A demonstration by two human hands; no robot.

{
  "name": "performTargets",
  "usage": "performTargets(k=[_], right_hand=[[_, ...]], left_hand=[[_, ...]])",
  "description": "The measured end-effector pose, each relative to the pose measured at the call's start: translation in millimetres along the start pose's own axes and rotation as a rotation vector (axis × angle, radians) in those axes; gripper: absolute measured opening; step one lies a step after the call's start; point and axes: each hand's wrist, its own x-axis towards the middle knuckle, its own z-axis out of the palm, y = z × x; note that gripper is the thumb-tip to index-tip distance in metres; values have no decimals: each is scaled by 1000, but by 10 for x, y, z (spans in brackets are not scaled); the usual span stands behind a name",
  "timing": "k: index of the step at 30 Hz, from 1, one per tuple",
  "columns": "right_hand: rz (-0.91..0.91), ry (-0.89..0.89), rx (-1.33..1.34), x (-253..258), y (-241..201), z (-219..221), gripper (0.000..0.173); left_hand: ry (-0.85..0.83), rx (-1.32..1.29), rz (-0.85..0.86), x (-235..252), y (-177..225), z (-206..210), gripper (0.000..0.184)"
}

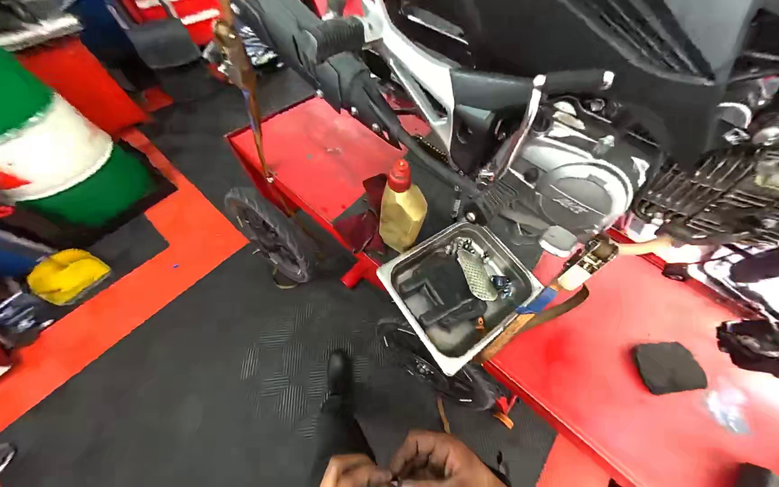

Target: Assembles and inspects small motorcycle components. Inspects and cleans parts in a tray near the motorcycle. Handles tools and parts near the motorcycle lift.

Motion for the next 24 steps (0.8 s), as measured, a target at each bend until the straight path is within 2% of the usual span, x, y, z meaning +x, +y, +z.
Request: performTargets(k=[5, 6, 8, 10, 11, 13, 16, 19, 21, 22, 24], right_hand=[[-79, 147, -171, 707, -244, -43, 21], [-104, 253, -314, 783, -302, -119, 23], [-70, 566, -771, 879, -411, -470, 27], [-6, 845, -1185, 902, -387, -1050, 32], [41, 923, -1342, 910, -374, -1347, 38], [157, 947, -1522, 956, -418, -1808, 57], [331, 823, -1681, 1051, -497, -2180, 77], [451, 698, -1734, 1069, -531, -2339, 77], [473, 680, -1714, 1051, -560, -2392, 80], [439, 702, -1713, 1026, -547, -2417, 74], [276, 796, -1725, 945, -430, -2475, 46]], left_hand=[[-257, 15, -7, 942, -386, -450, 15], [-298, 27, -6, 1104, -411, -515, 15], [-358, 47, 6, 1384, -455, -598, 15], [-391, 62, 24, 1586, -477, -645, 15], [-393, 74, 37, 1668, -488, -654, 15], [-379, 103, 61, 1788, -496, -653, 15], [-301, 146, 35, 1818, -449, -612, 15], [-216, 124, -28, 1743, -445, -501, 15], [-204, 110, -53, 1681, -470, -389, 14], [-204, 116, -54, 1645, -469, -337, 14], [-210, 147, -51, 1573, -414, -262, 14]])
